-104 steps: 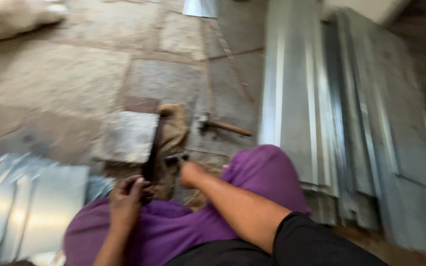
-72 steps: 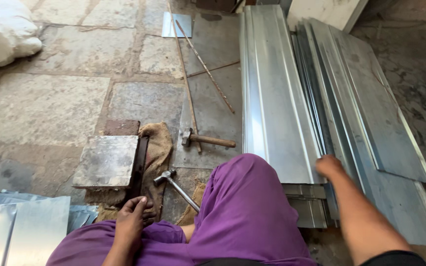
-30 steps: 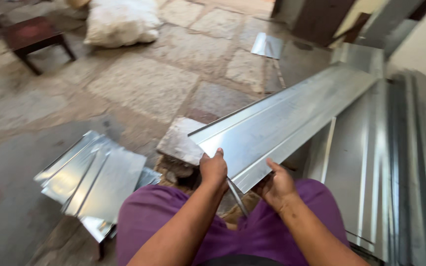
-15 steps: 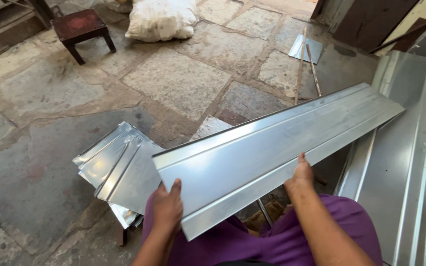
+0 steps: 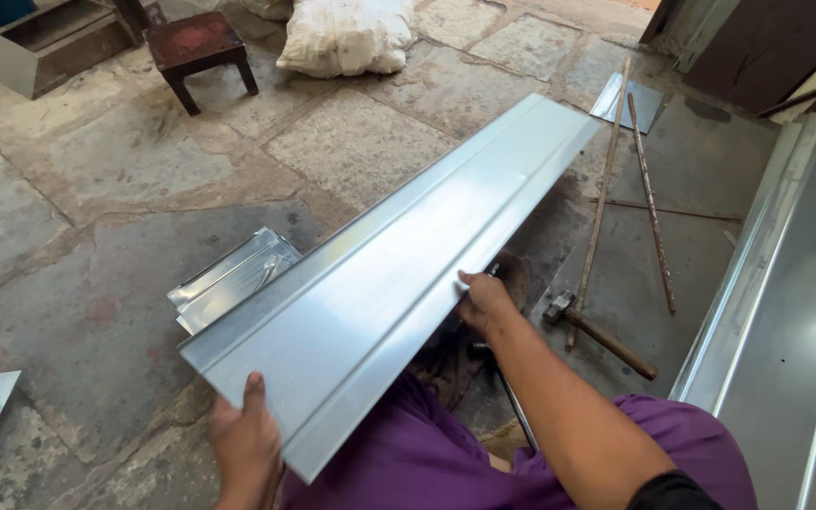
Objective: The person hammers the edges of long metal sheets on a metal block. They pick up sheets from a stack, position the edges, use a hammer to bend or flatten sections, and move finished sheets aside.
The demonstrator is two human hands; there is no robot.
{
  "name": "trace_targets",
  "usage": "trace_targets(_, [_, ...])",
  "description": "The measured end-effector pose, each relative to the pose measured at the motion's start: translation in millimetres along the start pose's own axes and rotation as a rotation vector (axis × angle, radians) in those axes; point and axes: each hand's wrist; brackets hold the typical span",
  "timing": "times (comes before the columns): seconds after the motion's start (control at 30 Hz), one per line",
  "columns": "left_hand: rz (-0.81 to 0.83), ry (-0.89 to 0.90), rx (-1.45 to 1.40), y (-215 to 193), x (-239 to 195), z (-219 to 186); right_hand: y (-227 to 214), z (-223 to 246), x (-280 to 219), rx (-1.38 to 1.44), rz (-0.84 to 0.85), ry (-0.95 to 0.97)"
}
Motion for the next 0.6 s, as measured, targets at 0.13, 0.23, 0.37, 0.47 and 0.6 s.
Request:
trace_targets(0.13, [-0.051,-0.035,0.237,41,39,6,-32,16,-7,-0.554,-0.029,0.025])
trace_targets(0.23, [-0.050,0.021,0.127,89,52,12,-68,39,-30,-0.578,-0.106,0.001])
trace_targets(0.37, [-0.050,-0.122,-0.060,152,38,26,-91,72,-57,-0.419,-0.192,-0.087])
trace_targets(0.47, [-0.090,-0.163,0.016,182,51,27,-80,90,-64,-0.329,-0.159,-0.158])
trace_targets(0.6, [-0.076,-0.173,0.197,204,71,33,-73,105,-90,-0.364,-0.091,-0.212])
Point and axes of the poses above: each hand's wrist, its own x-axis towards the middle knuckle, its own y-axis out of the palm, z = x × y, and after that the axes turned 14 degrees about x, right-handed
